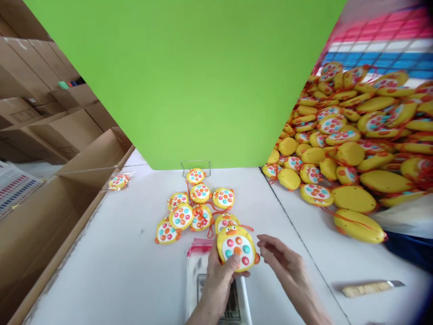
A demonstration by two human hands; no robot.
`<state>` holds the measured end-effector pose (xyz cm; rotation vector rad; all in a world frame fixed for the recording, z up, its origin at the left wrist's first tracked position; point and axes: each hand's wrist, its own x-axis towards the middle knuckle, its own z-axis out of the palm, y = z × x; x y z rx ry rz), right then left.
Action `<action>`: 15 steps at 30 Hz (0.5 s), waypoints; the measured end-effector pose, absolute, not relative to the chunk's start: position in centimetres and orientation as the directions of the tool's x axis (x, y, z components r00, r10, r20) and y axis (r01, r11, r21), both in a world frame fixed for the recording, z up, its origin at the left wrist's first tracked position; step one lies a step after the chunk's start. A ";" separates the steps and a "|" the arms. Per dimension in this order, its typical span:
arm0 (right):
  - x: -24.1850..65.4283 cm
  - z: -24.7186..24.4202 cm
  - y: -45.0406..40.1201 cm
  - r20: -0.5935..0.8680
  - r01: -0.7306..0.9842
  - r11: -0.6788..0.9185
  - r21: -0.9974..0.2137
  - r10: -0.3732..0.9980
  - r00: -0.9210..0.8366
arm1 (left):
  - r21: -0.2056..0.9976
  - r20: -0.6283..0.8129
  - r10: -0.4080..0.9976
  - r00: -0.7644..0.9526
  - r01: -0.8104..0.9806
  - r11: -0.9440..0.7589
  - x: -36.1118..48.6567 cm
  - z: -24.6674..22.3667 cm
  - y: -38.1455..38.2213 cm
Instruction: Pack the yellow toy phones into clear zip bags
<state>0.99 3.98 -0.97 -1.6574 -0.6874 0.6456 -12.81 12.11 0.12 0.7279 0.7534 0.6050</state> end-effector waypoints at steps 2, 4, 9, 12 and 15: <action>1.1 -1.1 4.1 -0.101 0.011 -0.145 -0.989 0.742 0.662 | 0.762 -0.380 0.689 0.617 -0.214 0.611 -12.8 0.2 11.9; 0.8 -0.7 4.2 -0.150 -0.056 -0.147 -0.988 0.769 0.621 | 0.779 -0.375 0.685 0.624 -0.188 0.598 -12.8 0.3 11.9; -0.6 1.4 4.6 -0.264 -0.219 -0.166 -0.961 0.782 0.564 | 0.839 -0.394 0.682 0.617 -0.063 0.541 -13.2 0.6 12.0; -1.0 1.9 4.7 -0.256 -0.293 -0.099 -0.951 0.783 0.566 | 0.845 -0.399 0.682 0.613 -0.044 0.533 -13.4 0.6 12.0; -0.8 1.5 4.7 -0.265 -0.307 -0.111 -0.945 0.810 0.523 | 0.837 -0.395 0.684 0.613 -0.068 0.544 -13.5 0.2 12.0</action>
